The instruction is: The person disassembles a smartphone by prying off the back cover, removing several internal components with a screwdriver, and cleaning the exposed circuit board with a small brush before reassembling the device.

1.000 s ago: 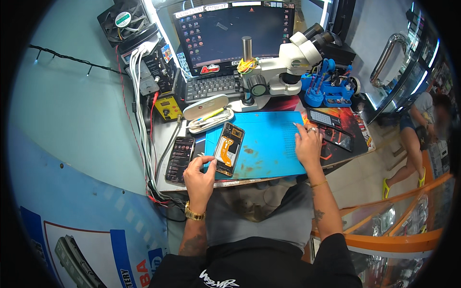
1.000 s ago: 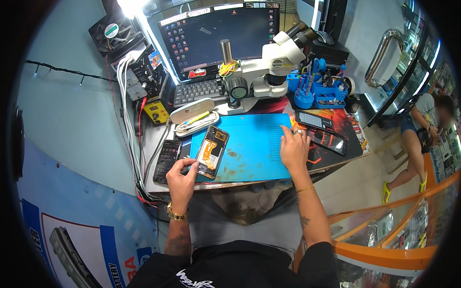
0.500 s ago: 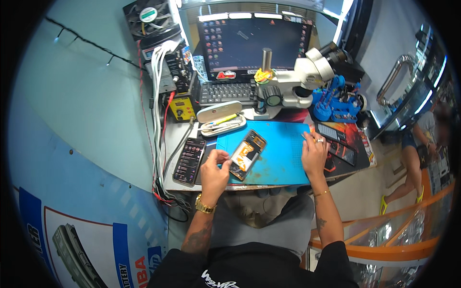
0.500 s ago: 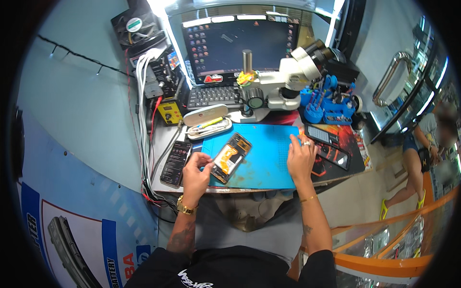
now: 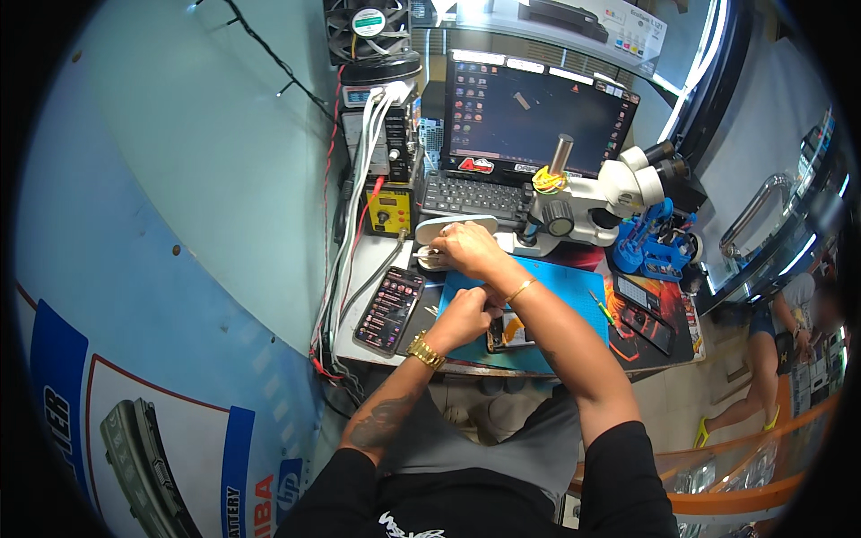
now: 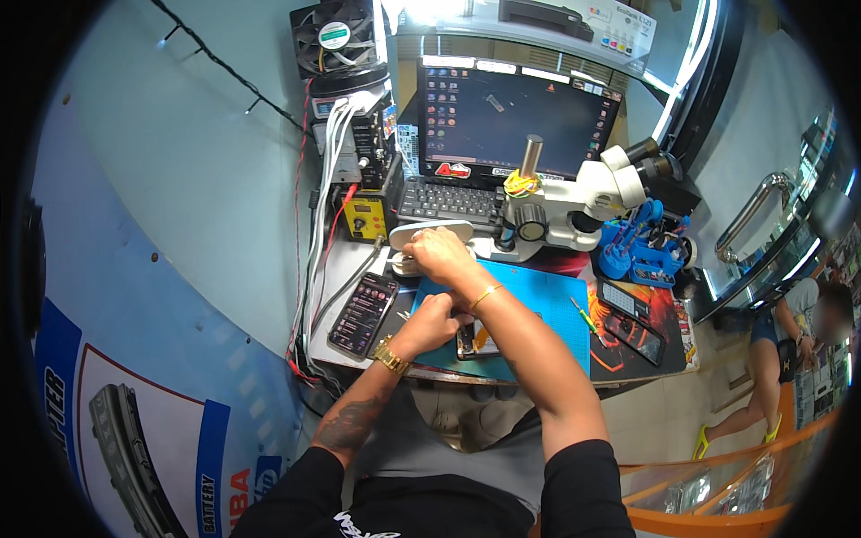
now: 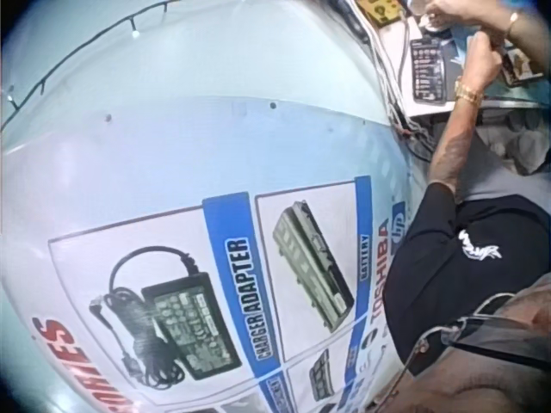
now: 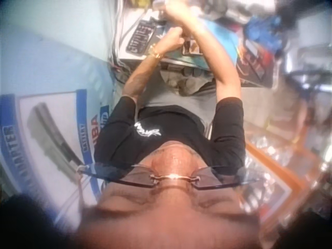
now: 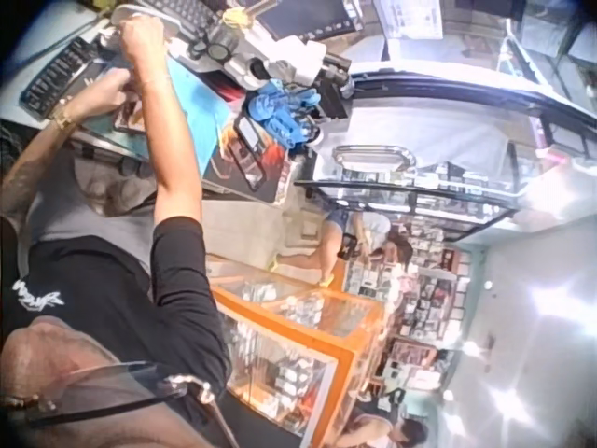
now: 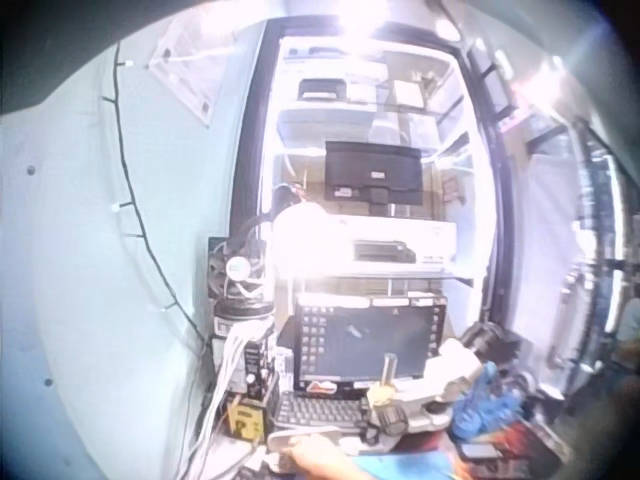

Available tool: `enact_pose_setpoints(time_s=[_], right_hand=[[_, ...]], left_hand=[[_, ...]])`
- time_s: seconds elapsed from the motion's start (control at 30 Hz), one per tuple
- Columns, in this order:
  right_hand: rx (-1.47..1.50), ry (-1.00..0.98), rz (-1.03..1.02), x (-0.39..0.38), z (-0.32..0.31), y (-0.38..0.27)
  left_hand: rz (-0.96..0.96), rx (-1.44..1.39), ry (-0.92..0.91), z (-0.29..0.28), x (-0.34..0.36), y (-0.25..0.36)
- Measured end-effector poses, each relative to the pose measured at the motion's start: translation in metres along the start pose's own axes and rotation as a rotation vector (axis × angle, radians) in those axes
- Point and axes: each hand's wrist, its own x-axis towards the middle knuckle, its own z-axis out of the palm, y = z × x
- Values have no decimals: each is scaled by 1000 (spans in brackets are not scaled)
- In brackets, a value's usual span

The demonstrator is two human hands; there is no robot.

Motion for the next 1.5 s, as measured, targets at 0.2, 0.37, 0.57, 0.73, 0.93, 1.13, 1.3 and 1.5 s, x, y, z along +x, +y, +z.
enact_pose_setpoints(time_s=[0.2, 0.37, 0.57, 0.73, 0.93, 1.13, 1.3, 1.5], right_hand=[[46, -2, 18, 6, 9, 1], [207, 156, 45, -5, 3, 8], [708, 445, 179, -86, -76, 0], [1226, 781, 526, -193, -71, 14], [1229, 961, 709, -269, -31, 40], [1233, 970, 717, -280, -27, 32], [1266, 897, 740, -286, -17, 34], [1266, 905, 705, -285, -11, 23]], left_hand=[[65, 60, 131, 15, -12, -4], [128, 133, 199, 25, -22, -9], [95, 241, 252, 8, -37, -10], [43, 288, 218, 10, -28, -2], [18, 261, 238, 6, -20, -10], [-22, 257, 290, -1, -36, -2], [83, 415, 140, -3, -46, 10], [113, 406, 150, -2, -32, 0]])
